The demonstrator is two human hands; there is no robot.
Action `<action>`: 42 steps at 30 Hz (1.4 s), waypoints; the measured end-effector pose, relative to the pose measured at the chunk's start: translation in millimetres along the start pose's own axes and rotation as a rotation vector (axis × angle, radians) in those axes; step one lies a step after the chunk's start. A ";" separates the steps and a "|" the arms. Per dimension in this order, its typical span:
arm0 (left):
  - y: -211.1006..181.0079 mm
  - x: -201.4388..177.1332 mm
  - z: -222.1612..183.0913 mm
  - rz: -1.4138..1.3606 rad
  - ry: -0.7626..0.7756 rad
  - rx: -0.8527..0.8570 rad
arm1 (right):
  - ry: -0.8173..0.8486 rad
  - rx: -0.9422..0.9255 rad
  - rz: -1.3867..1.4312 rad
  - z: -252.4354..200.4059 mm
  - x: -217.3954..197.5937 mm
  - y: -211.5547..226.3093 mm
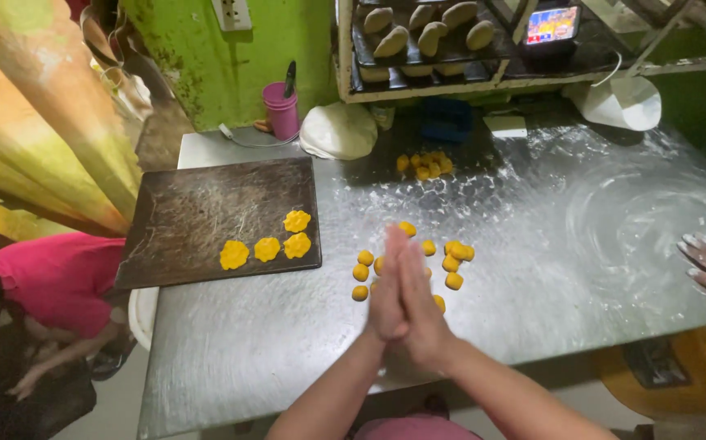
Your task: Shaping small pieces of yellow dough into balls and placing them on a baking tray
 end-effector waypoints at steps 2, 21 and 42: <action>6.8 22.9 -13.5 -0.239 0.065 -0.028 | -0.125 0.035 -0.114 14.8 -36.0 -22.7; -3.4 -54.7 67.1 0.345 -0.155 0.353 | 0.182 -0.187 0.295 29.1 -32.1 -80.7; 51.8 44.0 85.3 -0.183 -0.901 -0.589 | 0.357 0.799 0.069 64.9 -225.8 -276.4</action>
Point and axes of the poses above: each hand's wrist, its own z-axis towards the middle knuckle, its own x-axis out of the palm, y = z × x, the point moved 8 cm from there along z, towards the middle knuckle, and after that the axes turned 14 degrees about y, right-handed, at the moved point
